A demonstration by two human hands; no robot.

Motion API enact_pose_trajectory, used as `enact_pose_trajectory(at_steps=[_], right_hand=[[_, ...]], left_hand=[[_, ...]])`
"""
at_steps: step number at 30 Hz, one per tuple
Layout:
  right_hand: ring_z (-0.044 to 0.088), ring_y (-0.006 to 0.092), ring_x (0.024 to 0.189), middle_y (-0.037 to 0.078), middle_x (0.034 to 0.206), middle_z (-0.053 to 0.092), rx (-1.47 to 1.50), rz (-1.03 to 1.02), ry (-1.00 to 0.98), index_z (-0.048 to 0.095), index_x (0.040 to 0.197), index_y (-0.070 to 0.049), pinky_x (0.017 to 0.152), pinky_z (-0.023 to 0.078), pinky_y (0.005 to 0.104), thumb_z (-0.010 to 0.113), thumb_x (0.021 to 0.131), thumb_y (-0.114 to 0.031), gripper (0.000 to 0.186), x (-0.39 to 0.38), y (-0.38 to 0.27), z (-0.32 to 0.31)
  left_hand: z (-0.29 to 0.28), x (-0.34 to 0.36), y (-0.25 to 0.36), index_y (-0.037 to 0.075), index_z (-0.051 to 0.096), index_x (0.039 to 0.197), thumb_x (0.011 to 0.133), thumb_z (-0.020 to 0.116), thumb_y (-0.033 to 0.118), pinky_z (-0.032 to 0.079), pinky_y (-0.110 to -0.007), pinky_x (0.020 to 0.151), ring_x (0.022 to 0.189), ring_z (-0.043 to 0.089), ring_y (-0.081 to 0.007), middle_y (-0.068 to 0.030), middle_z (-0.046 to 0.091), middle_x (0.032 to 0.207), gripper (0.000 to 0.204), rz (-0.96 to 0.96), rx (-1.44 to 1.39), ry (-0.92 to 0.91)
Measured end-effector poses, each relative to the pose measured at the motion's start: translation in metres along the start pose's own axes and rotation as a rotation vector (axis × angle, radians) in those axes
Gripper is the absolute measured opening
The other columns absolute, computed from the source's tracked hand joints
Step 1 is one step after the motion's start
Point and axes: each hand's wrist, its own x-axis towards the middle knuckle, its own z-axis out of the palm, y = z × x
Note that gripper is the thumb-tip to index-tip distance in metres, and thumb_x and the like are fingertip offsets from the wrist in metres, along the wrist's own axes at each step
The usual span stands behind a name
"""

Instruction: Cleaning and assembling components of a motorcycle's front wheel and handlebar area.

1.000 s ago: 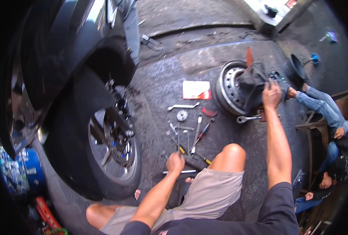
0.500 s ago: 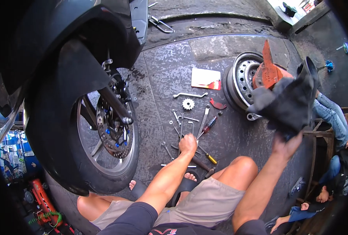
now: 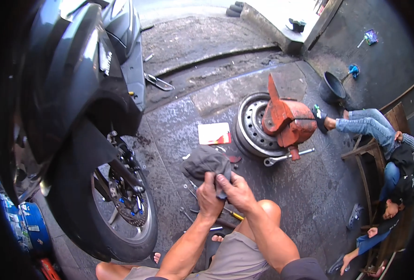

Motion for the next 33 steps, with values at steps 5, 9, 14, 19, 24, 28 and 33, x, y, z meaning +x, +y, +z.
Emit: enact_pose_trajectory(at_steps=[5,9,14,19,24,28,33], right_hand=[[0.055,0.0093,0.061,0.006,0.062,0.062,-0.227,-0.181,0.147,0.063,0.077,0.002,0.055,0.046,0.0332,0.063,0.093,-0.034,0.039,0.021,0.005,0.008],[0.056,0.0141,0.060,0.011,0.064,0.064,-0.356,-0.102,0.229,0.066,0.077,0.002,0.059,0.046,0.0363,0.064,0.086,-0.034,0.038,0.046,-0.012,-0.007],[0.051,0.0080,0.063,-0.001,0.066,0.059,-0.668,-0.010,-0.070,0.067,0.075,-0.001,0.059,0.043,0.0296,0.063,0.087,-0.030,0.032,0.060,-0.004,-0.020],[0.063,0.0146,0.070,0.003,0.074,0.066,-0.012,0.058,0.192,0.070,0.084,-0.002,0.066,0.050,0.0312,0.058,0.093,-0.031,0.033,0.089,0.023,-0.030],[0.058,0.0109,0.070,0.006,0.079,0.065,-0.249,0.103,-0.273,0.066,0.090,0.001,0.066,0.047,0.0290,0.061,0.092,-0.039,0.040,0.045,0.012,-0.003],[0.059,0.0146,0.074,0.005,0.080,0.066,-0.113,-0.019,-0.049,0.066,0.095,0.001,0.068,0.049,0.0334,0.064,0.091,-0.031,0.032,0.038,0.041,0.026],[0.068,0.0330,0.073,0.017,0.081,0.070,-0.698,-0.361,0.020,0.069,0.091,-0.005,0.067,0.052,0.0443,0.068,0.084,-0.024,0.020,0.030,0.009,0.020]], left_hand=[[-0.013,0.002,-0.009,0.005,0.047,0.091,0.084,0.062,0.011,0.045,-0.052,0.054,0.068,0.061,-0.0450,-0.0227,0.061,0.069,0.017,0.179,0.087,-0.134],[-0.033,0.001,-0.019,0.006,0.049,0.088,0.089,0.062,0.013,0.048,-0.046,0.048,0.058,0.062,-0.0372,-0.0171,0.060,0.062,0.014,0.296,0.234,-0.235],[-0.067,0.000,-0.032,0.007,0.052,0.085,0.088,0.065,0.014,0.048,-0.044,0.049,0.058,0.064,-0.0342,-0.0139,0.061,0.061,0.014,0.308,0.322,-0.423],[-0.067,-0.020,-0.029,0.006,0.052,0.087,0.092,0.061,0.018,0.049,-0.044,0.051,0.061,0.064,-0.0366,-0.0150,0.060,0.063,0.016,0.098,0.156,-0.220],[-0.044,-0.008,-0.021,0.006,0.055,0.092,0.091,0.060,0.021,0.049,-0.051,0.059,0.074,0.064,-0.0434,-0.0208,0.065,0.075,0.016,-0.175,0.215,0.090],[-0.055,-0.005,-0.024,0.002,0.061,0.105,0.083,0.065,0.013,0.051,-0.045,0.073,0.085,0.063,-0.0404,-0.0204,0.065,0.093,0.025,0.116,0.071,-0.075],[-0.068,0.017,-0.020,-0.003,0.066,0.104,0.093,0.060,0.029,0.050,-0.033,0.073,0.080,0.065,-0.0176,-0.0126,0.068,0.084,0.034,-0.356,-0.180,0.010]])
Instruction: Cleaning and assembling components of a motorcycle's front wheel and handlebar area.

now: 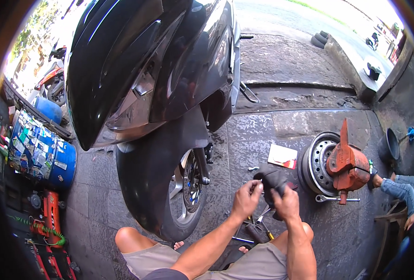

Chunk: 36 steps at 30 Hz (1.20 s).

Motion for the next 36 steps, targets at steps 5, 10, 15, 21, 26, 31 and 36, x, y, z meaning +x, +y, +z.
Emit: enact_pose_trajectory(at_steps=[5,10,15,21,26,31,36], right_hand=[[0.066,0.0414,0.073,0.023,0.081,0.067,-0.359,-0.097,-0.136,0.059,0.085,-0.002,0.065,0.053,0.0502,0.070,0.078,-0.026,0.027,-0.013,-0.011,0.021],[0.065,0.0427,0.082,0.023,0.086,0.067,-0.394,0.044,-0.370,0.060,0.091,-0.001,0.072,0.051,0.0512,0.071,0.078,-0.029,0.032,-0.003,-0.031,0.043],[0.068,0.0382,0.089,0.024,0.094,0.069,-0.238,0.045,-0.150,0.065,0.106,0.001,0.078,0.052,0.0436,0.078,0.072,-0.021,0.042,-0.022,-0.012,0.018],[0.062,0.0186,0.087,0.010,0.099,0.068,0.137,0.128,-0.271,0.065,0.110,0.003,0.077,0.049,0.0318,0.078,0.080,-0.020,0.041,-0.016,0.029,0.033],[0.061,0.0185,0.095,0.009,0.107,0.067,0.636,0.237,-0.375,0.062,0.117,0.002,0.081,0.048,0.0315,0.069,0.090,-0.026,0.039,-0.006,0.012,0.025],[0.062,0.0181,0.089,0.011,0.103,0.068,0.600,0.310,-0.161,0.064,0.113,0.002,0.075,0.049,0.0304,0.055,0.097,-0.037,0.043,0.004,0.039,0.023],[0.062,0.0232,0.092,0.016,0.111,0.065,0.572,0.233,0.231,0.057,0.125,0.004,0.079,0.051,0.0323,0.060,0.095,-0.034,0.049,0.012,-0.005,0.013]], left_hand=[[0.009,0.039,-0.042,0.001,0.067,0.089,0.087,0.064,0.023,0.051,-0.032,0.062,0.069,0.064,-0.0161,-0.0047,0.066,0.077,0.023,-0.480,-0.374,-0.104],[-0.011,0.041,-0.086,0.007,0.062,0.088,0.086,0.059,0.024,0.053,-0.038,0.072,0.079,0.064,-0.0192,-0.0071,0.064,0.082,0.018,-0.686,-0.864,0.069],[0.055,0.024,-0.104,0.000,0.066,0.107,0.085,0.067,0.051,0.050,-0.032,0.071,0.086,0.060,-0.0185,-0.0080,0.064,0.096,0.055,-0.537,-0.710,0.069],[0.015,0.002,-0.057,-0.007,0.063,0.100,0.087,0.061,0.056,0.048,-0.035,0.074,0.084,0.060,-0.0218,-0.0118,0.065,0.090,0.064,-0.205,-0.238,0.059],[0.007,0.012,-0.045,0.003,0.064,0.105,0.090,0.062,0.046,0.047,-0.029,0.075,0.084,0.059,-0.0140,-0.0032,0.064,0.092,0.045,-0.195,-0.467,-0.065],[0.023,0.017,-0.056,0.007,0.064,0.103,0.092,0.061,0.047,0.045,-0.026,0.072,0.083,0.056,-0.0090,0.0009,0.062,0.090,0.041,-0.226,-0.632,-0.211],[0.035,0.021,-0.108,0.002,0.064,0.078,0.091,0.052,0.060,0.043,-0.037,0.056,0.063,0.057,-0.0199,-0.0077,0.059,0.064,0.061,-0.217,-0.065,-0.159]])
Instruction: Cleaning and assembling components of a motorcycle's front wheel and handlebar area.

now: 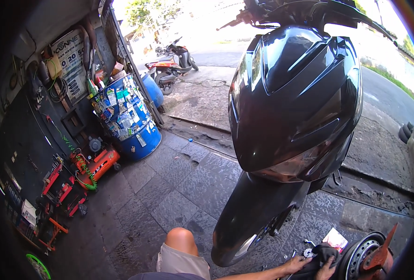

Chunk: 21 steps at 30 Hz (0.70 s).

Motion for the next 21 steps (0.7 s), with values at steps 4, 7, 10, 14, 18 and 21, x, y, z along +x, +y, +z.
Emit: enact_pose_trajectory(at_steps=[4,7,10,14,18,21], right_hand=[[0.063,0.0218,0.091,0.015,0.112,0.065,-0.121,0.078,-0.180,0.055,0.127,0.006,0.077,0.052,0.0312,0.059,0.096,-0.032,0.049,0.017,-0.010,-0.022],[0.058,0.0378,0.099,0.026,0.109,0.062,-0.554,-0.029,-0.727,0.056,0.118,0.007,0.084,0.047,0.0412,0.055,0.097,-0.032,0.044,-0.005,-0.016,-0.026],[0.054,0.0490,0.098,0.035,0.101,0.057,-0.953,-0.198,-0.806,0.058,0.103,0.006,0.084,0.046,0.0450,0.057,0.094,-0.032,0.040,-0.040,-0.018,0.010],[0.060,0.0390,0.093,0.026,0.096,0.062,-1.134,-0.410,-0.748,0.061,0.104,0.002,0.081,0.048,0.0403,0.058,0.093,-0.029,0.033,-0.020,0.010,-0.017],[0.062,0.0457,0.087,0.025,0.091,0.066,-0.939,-0.299,-0.369,0.068,0.101,-0.007,0.080,0.049,0.0498,0.066,0.076,-0.008,0.026,-0.014,0.003,-0.022],[0.063,0.0425,0.093,0.025,0.093,0.067,-0.607,-0.202,-0.140,0.066,0.101,-0.002,0.078,0.049,0.0470,0.064,0.086,-0.024,0.027,0.004,-0.027,-0.026]], left_hand=[[-0.024,0.004,-0.009,-0.002,0.064,0.087,0.095,0.044,0.056,0.048,-0.047,0.067,0.079,0.065,-0.0390,-0.0219,0.066,0.080,0.062,0.065,0.175,0.497],[-0.031,0.001,0.033,0.000,0.064,0.098,0.098,0.038,0.050,0.048,-0.052,0.079,0.095,0.060,-0.0478,-0.0292,0.064,0.097,0.057,-0.059,0.215,0.611],[-0.026,0.008,0.040,0.000,0.065,0.099,0.098,0.040,0.046,0.048,-0.051,0.079,0.094,0.061,-0.0460,-0.0284,0.065,0.095,0.052,0.091,0.107,0.639],[-0.028,0.010,0.033,-0.002,0.067,0.091,0.098,0.039,0.044,0.049,-0.051,0.081,0.097,0.063,-0.0450,-0.0294,0.066,0.094,0.054,-0.338,-0.266,0.549],[-0.057,0.030,-0.065,-0.011,0.065,0.092,0.098,0.037,0.044,0.049,-0.050,0.085,0.099,0.062,-0.0456,-0.0320,0.065,0.099,0.063,-0.496,-0.074,0.850],[-0.051,0.031,-0.141,-0.011,0.061,0.090,0.101,0.037,0.040,0.055,-0.044,0.067,0.075,0.069,-0.0364,-0.0233,0.068,0.082,0.057,-0.554,0.045,0.822]])
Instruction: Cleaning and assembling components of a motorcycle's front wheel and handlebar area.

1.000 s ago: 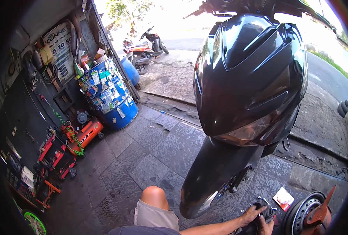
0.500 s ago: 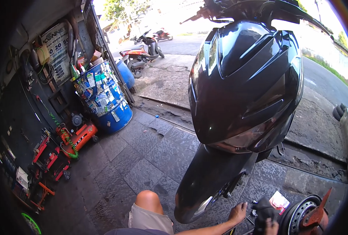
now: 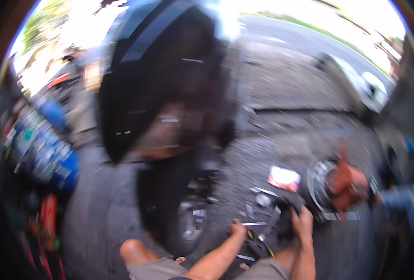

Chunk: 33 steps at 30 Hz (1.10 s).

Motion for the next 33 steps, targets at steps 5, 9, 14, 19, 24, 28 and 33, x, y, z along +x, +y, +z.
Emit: enact_pose_trajectory(at_steps=[5,9,14,19,24,28,33], right_hand=[[0.068,0.0328,0.085,0.022,0.087,0.069,0.046,0.229,0.463,0.067,0.097,0.005,0.080,0.049,0.0406,0.067,0.087,-0.036,0.042,0.005,0.036,-0.062],[0.058,0.0360,0.111,0.025,0.115,0.061,-0.020,0.191,0.680,0.055,0.122,0.004,0.096,0.042,0.0414,0.053,0.094,-0.047,0.058,0.006,0.036,-0.155],[0.048,0.0455,0.118,0.033,0.124,0.052,-0.398,0.088,0.902,0.046,0.128,0.008,0.101,0.037,0.0449,0.053,0.094,-0.049,0.066,0.078,0.089,-0.225],[0.031,0.0434,0.136,0.028,0.148,0.030,-0.855,0.151,0.491,0.024,0.150,-0.006,0.113,0.027,0.0465,0.043,0.098,-0.043,0.066,0.099,0.209,-0.244],[0.034,0.0367,0.136,0.021,0.150,0.031,-1.020,0.604,0.369,0.031,0.149,-0.017,0.108,0.030,0.0557,0.052,0.091,-0.051,0.071,0.106,0.109,-0.204],[0.037,0.0368,0.131,0.021,0.147,0.034,-0.949,-0.014,0.707,0.051,0.134,-0.007,0.105,0.033,0.0452,0.054,0.094,-0.036,0.050,0.091,0.079,-0.232],[0.058,0.0222,0.095,0.013,0.097,0.062,0.024,-0.335,0.379,0.061,0.106,0.003,0.087,0.044,0.0349,0.054,0.094,-0.015,0.023,-0.023,-0.092,-0.068]], left_hand=[[-0.005,-0.053,-0.035,0.000,0.052,0.092,0.097,0.051,0.030,0.044,-0.033,0.039,0.050,0.057,-0.0210,-0.0095,0.055,0.064,0.030,-0.290,-0.094,-0.416],[-0.022,-0.063,-0.051,-0.005,0.060,0.094,0.087,0.065,0.025,0.051,-0.036,0.050,0.061,0.065,-0.0279,-0.0162,0.065,0.080,0.031,0.006,0.163,-0.461],[-0.039,-0.031,-0.087,-0.003,0.065,0.099,0.081,0.069,0.026,0.049,-0.042,0.085,0.093,0.065,-0.0330,-0.0195,0.069,0.094,0.033,0.111,0.110,-0.325],[-0.060,-0.078,-0.056,0.005,0.068,0.098,0.079,0.067,0.037,0.050,-0.043,0.083,0.094,0.066,-0.0345,-0.0190,0.069,0.096,0.036,0.321,0.276,-0.460],[-0.089,-0.080,-0.049,0.010,0.069,0.101,0.079,0.064,0.040,0.051,-0.043,0.085,0.099,0.065,-0.0349,-0.0165,0.070,0.099,0.037,0.286,0.286,-0.501],[-0.098,-0.110,-0.008,0.008,0.067,0.104,0.084,0.063,0.043,0.052,-0.039,0.082,0.095,0.068,-0.0295,-0.0156,0.070,0.096,0.041,0.360,0.068,-0.600],[-0.125,-0.193,0.081,0.004,0.061,0.111,0.098,0.052,0.024,0.053,-0.037,0.076,0.086,0.063,-0.0229,-0.0128,0.066,0.095,0.026,0.225,-0.656,-0.833]])
